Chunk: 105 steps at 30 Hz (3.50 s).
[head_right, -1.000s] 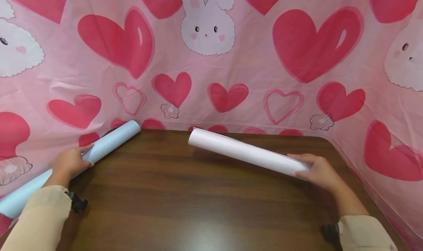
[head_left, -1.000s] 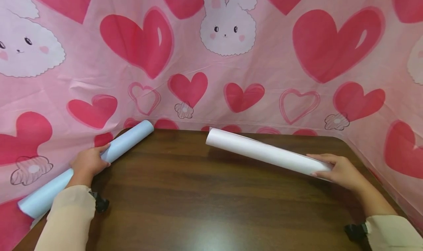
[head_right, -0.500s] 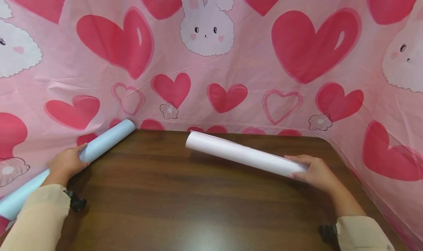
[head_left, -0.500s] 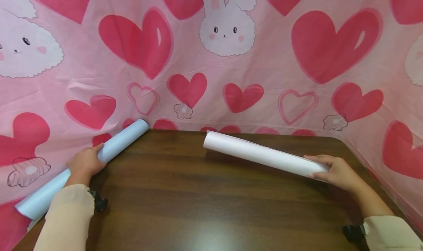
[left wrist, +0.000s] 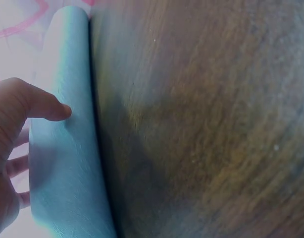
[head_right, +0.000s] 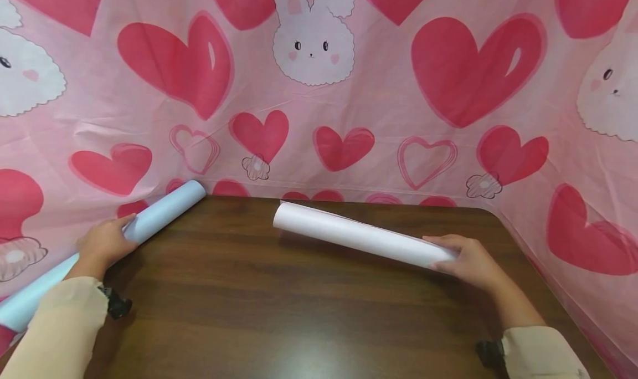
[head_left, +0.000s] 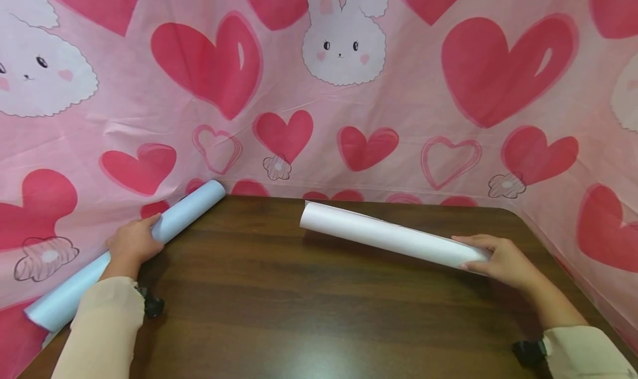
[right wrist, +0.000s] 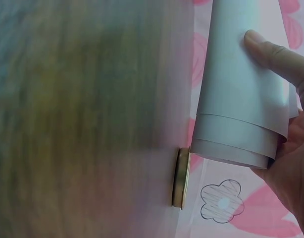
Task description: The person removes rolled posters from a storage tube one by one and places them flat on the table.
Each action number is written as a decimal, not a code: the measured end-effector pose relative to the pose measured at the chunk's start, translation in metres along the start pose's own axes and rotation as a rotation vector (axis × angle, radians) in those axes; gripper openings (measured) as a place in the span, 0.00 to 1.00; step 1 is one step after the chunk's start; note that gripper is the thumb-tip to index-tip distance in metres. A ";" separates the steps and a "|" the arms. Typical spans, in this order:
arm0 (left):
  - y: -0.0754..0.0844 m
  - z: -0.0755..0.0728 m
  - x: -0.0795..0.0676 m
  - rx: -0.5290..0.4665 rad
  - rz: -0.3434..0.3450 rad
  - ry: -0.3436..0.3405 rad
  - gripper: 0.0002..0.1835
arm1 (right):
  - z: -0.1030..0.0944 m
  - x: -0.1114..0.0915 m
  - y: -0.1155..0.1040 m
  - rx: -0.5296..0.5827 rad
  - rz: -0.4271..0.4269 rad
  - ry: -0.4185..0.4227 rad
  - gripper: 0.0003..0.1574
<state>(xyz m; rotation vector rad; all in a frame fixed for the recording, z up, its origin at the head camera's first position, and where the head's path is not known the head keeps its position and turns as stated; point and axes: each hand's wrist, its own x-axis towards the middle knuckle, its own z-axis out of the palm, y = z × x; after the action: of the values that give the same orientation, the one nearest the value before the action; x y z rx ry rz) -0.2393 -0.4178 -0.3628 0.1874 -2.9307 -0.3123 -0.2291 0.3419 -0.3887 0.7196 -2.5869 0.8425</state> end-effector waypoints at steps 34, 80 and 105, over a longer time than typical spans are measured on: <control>0.274 0.070 -0.039 -1.679 -0.176 -0.394 0.26 | 0.044 0.035 -0.055 0.221 0.157 -0.047 0.35; 0.344 0.087 -0.007 -1.674 0.013 -0.572 0.23 | 0.101 0.118 -0.141 0.935 0.420 -0.202 0.31; 0.337 0.098 -0.011 -1.216 -0.107 -0.658 0.52 | 0.104 0.095 -0.103 0.977 0.570 -0.214 0.35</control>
<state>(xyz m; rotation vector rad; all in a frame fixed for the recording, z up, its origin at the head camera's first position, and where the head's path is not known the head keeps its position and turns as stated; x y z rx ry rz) -0.2839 -0.0700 -0.3846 0.0459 -2.6217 -2.3763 -0.2653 0.1709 -0.3800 0.2528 -2.4704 2.3886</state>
